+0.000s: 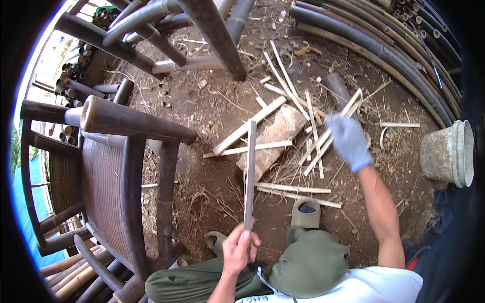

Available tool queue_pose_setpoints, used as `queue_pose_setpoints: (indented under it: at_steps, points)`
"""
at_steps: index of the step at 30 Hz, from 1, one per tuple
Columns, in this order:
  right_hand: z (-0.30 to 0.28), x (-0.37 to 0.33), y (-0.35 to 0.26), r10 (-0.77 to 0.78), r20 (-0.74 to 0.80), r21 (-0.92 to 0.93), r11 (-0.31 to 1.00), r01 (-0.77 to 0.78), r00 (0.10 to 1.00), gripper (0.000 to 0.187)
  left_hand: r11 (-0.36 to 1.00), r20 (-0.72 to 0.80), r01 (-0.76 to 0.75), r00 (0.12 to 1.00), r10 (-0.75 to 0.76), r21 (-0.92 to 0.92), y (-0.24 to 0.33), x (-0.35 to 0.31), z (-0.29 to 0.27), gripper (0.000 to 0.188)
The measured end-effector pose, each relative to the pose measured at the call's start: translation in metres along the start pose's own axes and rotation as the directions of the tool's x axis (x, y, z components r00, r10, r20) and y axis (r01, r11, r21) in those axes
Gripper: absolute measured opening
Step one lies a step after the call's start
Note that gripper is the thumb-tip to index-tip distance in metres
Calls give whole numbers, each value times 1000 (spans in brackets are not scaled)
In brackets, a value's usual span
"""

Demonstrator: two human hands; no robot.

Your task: The person constructs a bamboo chair by weaving thin strips of bamboo through the frame and using a knife to shave and trim bamboo pieces.

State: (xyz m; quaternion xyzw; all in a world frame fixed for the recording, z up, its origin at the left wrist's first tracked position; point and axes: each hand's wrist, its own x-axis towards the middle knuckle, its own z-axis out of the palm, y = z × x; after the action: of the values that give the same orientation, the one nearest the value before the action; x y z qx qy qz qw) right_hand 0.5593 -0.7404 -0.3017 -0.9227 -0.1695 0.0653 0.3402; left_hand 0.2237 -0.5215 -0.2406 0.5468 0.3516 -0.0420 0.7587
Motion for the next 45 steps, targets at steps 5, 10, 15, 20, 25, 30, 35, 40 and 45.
queue_pose_setpoints:
  at_steps: [5,10,15,20,25,30,35,40,45]
  points:
    - [23,-86,-87,-373,123,168,921,352,920,44,990,60,-82,994,89,-115,46,73,49,42]
    - [37,-96,-85,-410,95,190,902,388,907,47,994,67,-53,996,59,-97,47,71,61,42]
    - [46,-80,-77,-317,29,113,943,312,948,49,999,38,-38,999,40,-32,40,52,63,44]
    - [34,-29,-40,-127,12,-105,986,128,992,55,1000,112,26,993,-27,16,17,11,52,45]
    - [41,-11,-7,-46,-103,-40,998,42,994,64,999,178,18,984,-25,37,6,-7,34,46]
    - [2,13,1,427,151,807,468,-361,892,53,983,122,72,991,-52,-168,-22,-31,13,46]
    - [16,-57,-92,117,513,744,433,-509,850,28,809,-233,-465,884,405,-359,12,80,38,34]
    - [56,-83,-117,216,586,739,253,-625,781,32,826,-271,-550,820,504,-126,25,127,74,23]
    - [58,-56,-110,300,536,804,105,-586,789,25,591,196,-641,742,641,490,1,108,52,64]
